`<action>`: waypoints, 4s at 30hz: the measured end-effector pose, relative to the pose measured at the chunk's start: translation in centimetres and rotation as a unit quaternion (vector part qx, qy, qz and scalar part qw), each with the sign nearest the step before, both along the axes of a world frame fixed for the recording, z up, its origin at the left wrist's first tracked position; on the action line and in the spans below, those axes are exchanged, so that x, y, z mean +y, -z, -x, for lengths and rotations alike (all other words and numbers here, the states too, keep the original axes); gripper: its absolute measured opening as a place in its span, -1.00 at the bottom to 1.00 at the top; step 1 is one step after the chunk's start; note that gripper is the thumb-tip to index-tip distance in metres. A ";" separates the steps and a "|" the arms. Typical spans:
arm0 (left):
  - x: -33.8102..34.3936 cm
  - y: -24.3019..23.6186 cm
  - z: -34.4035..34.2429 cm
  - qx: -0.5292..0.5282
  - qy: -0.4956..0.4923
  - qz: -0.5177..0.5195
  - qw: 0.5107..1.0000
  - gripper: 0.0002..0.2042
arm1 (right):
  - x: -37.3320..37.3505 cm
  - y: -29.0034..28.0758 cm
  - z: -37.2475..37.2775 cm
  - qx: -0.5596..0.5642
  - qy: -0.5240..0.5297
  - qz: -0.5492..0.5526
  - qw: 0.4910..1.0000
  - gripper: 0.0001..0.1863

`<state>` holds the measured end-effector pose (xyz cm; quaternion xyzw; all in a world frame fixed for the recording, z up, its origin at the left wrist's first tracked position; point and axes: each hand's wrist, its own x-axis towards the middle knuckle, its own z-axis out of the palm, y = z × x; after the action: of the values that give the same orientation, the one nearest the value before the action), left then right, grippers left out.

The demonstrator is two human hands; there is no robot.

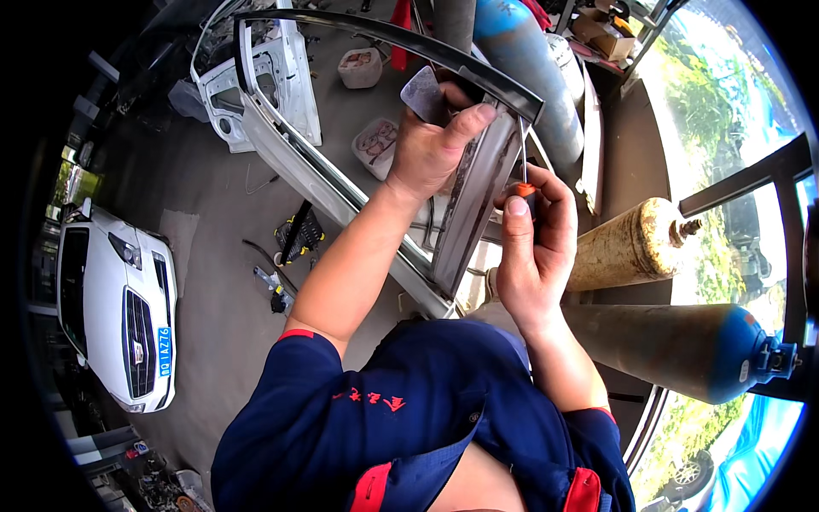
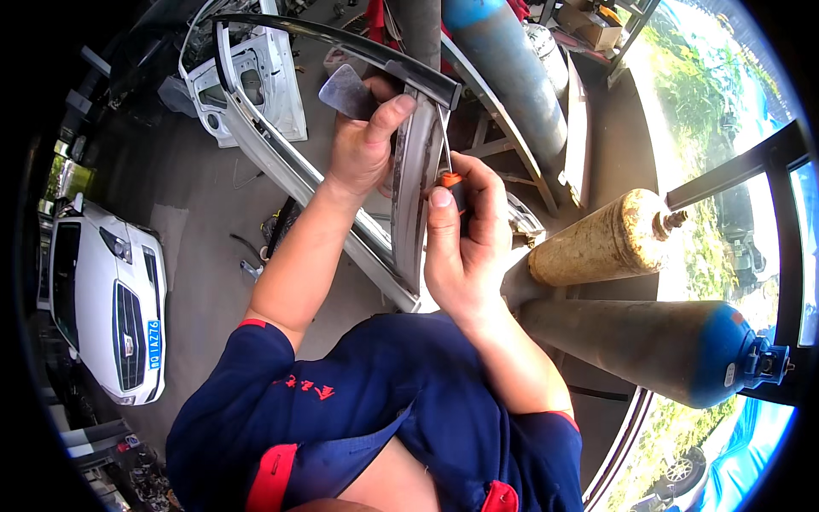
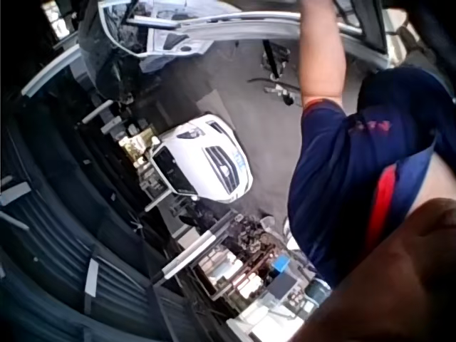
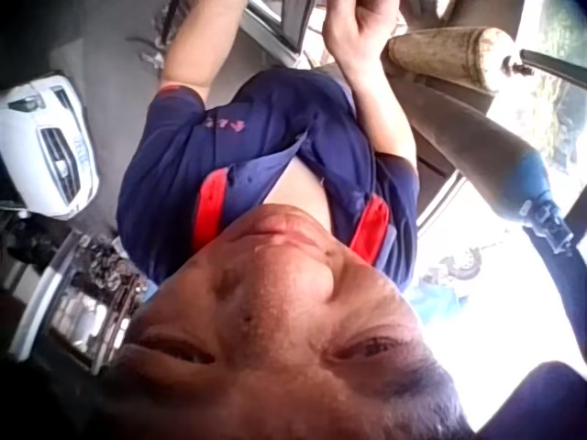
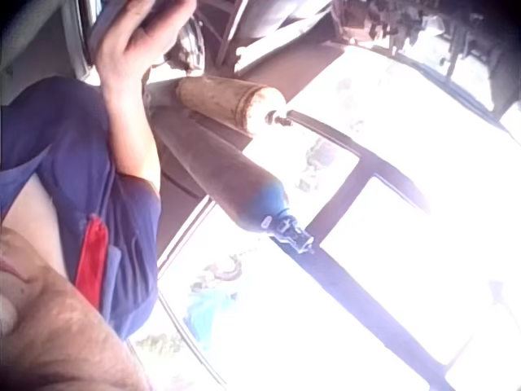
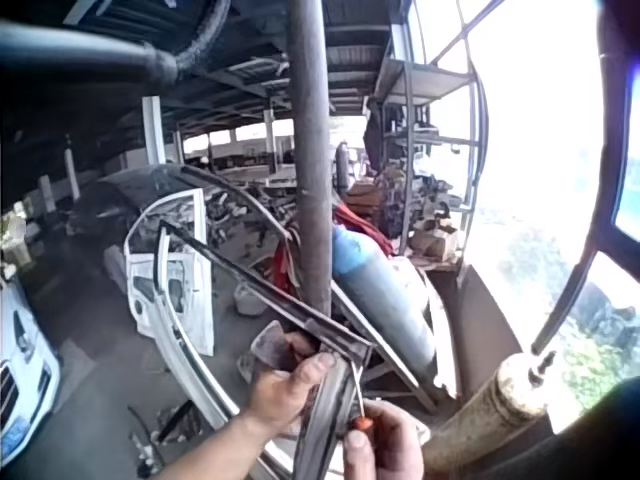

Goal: The person uses a screwdriver to pry and remove a rubber weatherstrip from a white car door frame. They work along the length of the frame, carefully separating the rubber seal from the metal channel. The person then uses a scraper tool to clean the channel and remove debris before inspecting the removed rubber strip.

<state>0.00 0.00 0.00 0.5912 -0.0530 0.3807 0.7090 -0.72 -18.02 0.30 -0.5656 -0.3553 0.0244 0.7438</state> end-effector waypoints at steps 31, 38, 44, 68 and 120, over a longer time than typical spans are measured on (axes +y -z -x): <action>2.5 -0.1 -8.0 -0.298 0.374 0.288 0.830 -0.84 | 2.0 0.7 -0.5 -0.093 0.165 0.028 0.982 -0.65; 2.6 0.0 -8.3 -0.299 0.407 0.268 0.821 -0.87 | 2.1 1.0 -1.9 -0.236 0.182 0.039 0.954 -0.64; 2.3 0.1 -8.4 -0.285 0.408 0.275 0.823 -0.83 | 1.0 0.3 -2.8 -0.209 0.161 0.046 0.964 -0.62; 2.4 -0.1 -7.7 -0.268 0.384 0.251 0.847 -0.81 | -0.3 -1.3 -4.5 -0.262 0.116 0.074 0.955 -0.56; 2.5 0.7 -3.9 -0.138 0.270 0.271 0.913 -0.72 | -2.6 -2.1 -3.2 0.031 -0.167 0.150 0.974 -0.40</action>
<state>3.85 2.46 -0.72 0.2810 -0.2028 0.2521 0.9035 2.51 -20.63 2.45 -0.6023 -0.4136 0.2193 0.6465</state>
